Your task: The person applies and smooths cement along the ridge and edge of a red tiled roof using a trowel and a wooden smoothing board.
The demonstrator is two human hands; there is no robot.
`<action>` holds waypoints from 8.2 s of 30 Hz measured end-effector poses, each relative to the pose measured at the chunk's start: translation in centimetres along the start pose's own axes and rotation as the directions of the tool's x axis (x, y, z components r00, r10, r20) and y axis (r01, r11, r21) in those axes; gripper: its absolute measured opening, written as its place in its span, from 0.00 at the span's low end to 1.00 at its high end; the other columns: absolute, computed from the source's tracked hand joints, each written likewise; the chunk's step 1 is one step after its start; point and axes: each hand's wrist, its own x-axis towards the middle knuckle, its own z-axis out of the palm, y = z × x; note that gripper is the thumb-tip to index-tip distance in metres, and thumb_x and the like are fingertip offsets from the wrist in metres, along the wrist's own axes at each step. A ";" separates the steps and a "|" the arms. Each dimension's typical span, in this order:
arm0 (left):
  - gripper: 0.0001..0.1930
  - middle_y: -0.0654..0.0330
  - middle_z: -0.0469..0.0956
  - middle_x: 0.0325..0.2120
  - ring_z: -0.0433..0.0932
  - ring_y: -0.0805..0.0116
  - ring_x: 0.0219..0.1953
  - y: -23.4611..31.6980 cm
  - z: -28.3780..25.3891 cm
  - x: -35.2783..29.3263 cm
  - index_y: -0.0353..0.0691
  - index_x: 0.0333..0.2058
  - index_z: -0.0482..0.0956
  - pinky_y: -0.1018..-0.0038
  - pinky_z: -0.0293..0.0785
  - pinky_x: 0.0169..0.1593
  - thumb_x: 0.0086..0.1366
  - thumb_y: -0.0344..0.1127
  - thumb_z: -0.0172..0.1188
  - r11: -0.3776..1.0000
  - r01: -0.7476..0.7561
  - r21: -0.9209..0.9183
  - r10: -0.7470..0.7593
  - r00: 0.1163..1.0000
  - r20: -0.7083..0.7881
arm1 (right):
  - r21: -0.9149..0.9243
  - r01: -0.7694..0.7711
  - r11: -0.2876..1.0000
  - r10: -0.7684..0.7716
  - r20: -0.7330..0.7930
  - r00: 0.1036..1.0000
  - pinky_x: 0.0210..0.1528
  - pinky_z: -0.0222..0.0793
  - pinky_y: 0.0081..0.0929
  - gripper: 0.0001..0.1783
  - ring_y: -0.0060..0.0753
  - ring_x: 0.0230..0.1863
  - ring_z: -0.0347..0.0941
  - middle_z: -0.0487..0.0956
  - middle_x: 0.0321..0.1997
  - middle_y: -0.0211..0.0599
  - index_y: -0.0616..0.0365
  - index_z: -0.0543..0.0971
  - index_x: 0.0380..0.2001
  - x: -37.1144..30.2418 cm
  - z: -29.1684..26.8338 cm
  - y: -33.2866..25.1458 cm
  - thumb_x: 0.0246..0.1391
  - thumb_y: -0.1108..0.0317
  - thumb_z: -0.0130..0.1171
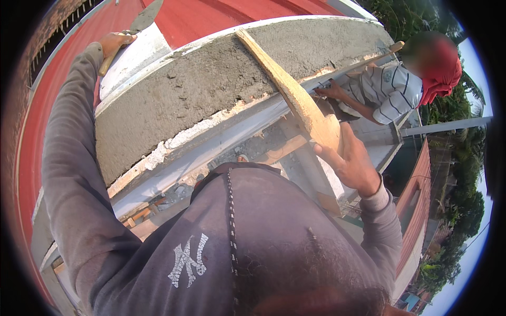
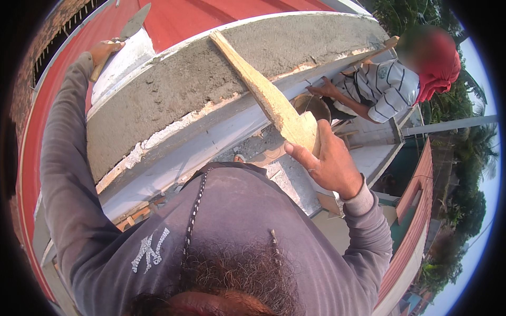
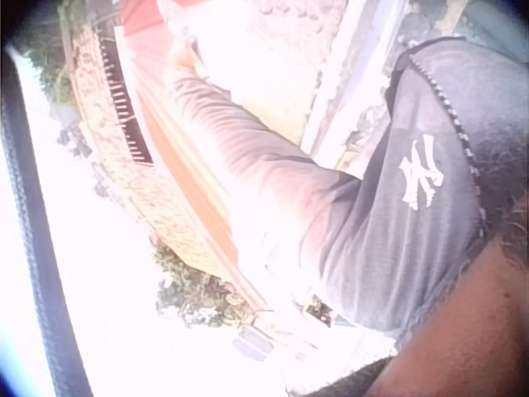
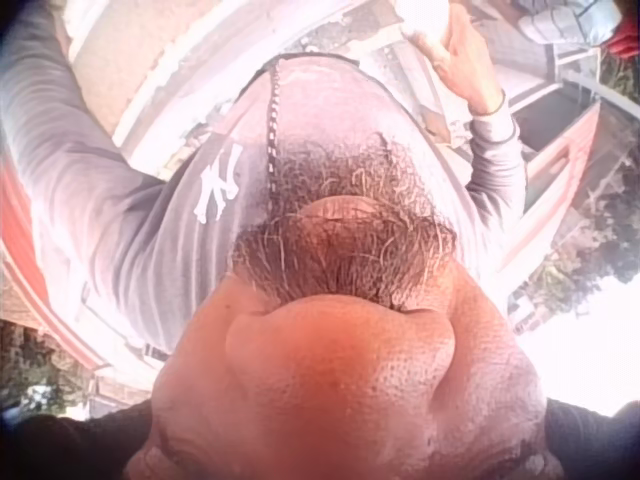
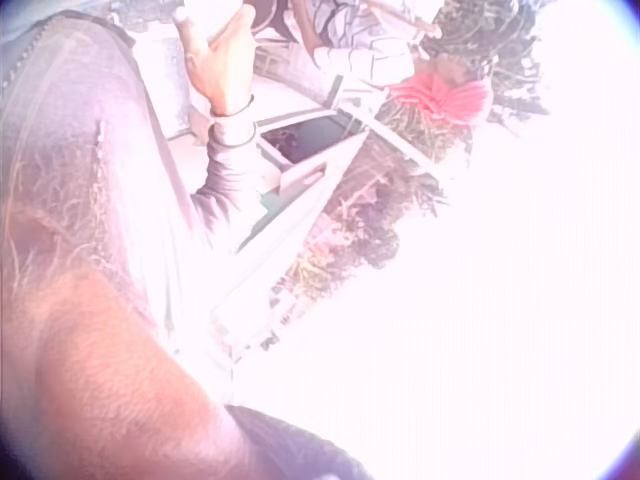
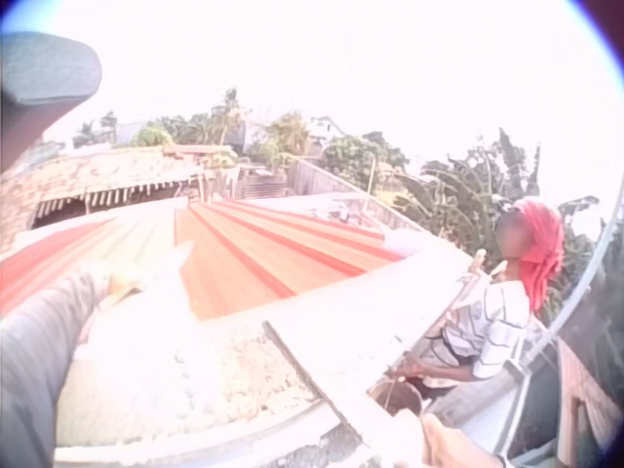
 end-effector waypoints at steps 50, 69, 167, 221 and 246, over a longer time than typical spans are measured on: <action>0.27 0.55 0.86 0.40 0.83 0.68 0.35 -1.0 0.1 0.6 0.34 0.53 0.81 0.70 0.75 0.41 0.67 0.52 0.66 0.973 0.070 -0.219 -0.071 0.998 0.003 | -0.040 -0.202 0.978 0.186 -0.249 0.950 0.47 0.77 0.41 0.44 0.46 0.44 0.82 0.82 0.43 0.58 0.73 0.75 0.50 5.4 -10.6 11.5 0.58 0.34 0.66; 0.26 0.54 0.86 0.40 0.83 0.68 0.36 -1.0 0.1 0.6 0.33 0.50 0.83 0.70 0.75 0.42 0.67 0.53 0.65 0.982 0.024 -0.188 -0.028 0.999 -0.017 | -0.179 -0.156 0.971 0.107 -0.259 0.960 0.50 0.74 0.37 0.41 0.43 0.45 0.80 0.82 0.43 0.53 0.72 0.78 0.49 10.4 -16.5 15.3 0.59 0.36 0.65; 0.24 0.48 0.79 0.61 0.77 0.50 0.64 -4.5 17.5 -46.8 0.38 0.59 0.77 0.50 0.56 0.79 0.67 0.11 0.51 0.955 0.280 -0.101 -0.130 0.085 -0.988 | -0.078 0.683 0.727 -0.606 0.394 0.690 0.61 0.76 0.43 0.57 0.62 0.59 0.81 0.79 0.57 0.72 0.70 0.56 0.76 7.2 5.6 -14.3 0.57 0.48 0.74; 0.36 0.40 0.47 0.78 0.38 0.43 0.81 4.0 22.8 -44.2 0.26 0.74 0.53 0.42 0.48 0.78 0.79 0.46 0.49 0.494 -0.751 -0.439 -0.697 -0.040 -0.716 | 0.246 0.915 -0.321 -0.859 0.332 -0.390 0.58 0.70 0.45 0.29 0.53 0.53 0.70 0.78 0.52 0.52 0.62 0.79 0.62 13.3 27.3 -35.9 0.62 0.58 0.64; 0.33 0.41 0.52 0.77 0.56 0.45 0.77 0.1 22.1 -50.3 0.29 0.71 0.61 0.50 0.62 0.74 0.77 0.48 0.53 0.423 -0.633 -0.648 -0.740 0.171 -0.650 | 0.281 0.905 -0.319 -0.893 0.230 -0.386 0.57 0.69 0.44 0.25 0.54 0.49 0.72 0.80 0.46 0.51 0.58 0.83 0.59 9.8 43.6 -51.5 0.65 0.54 0.65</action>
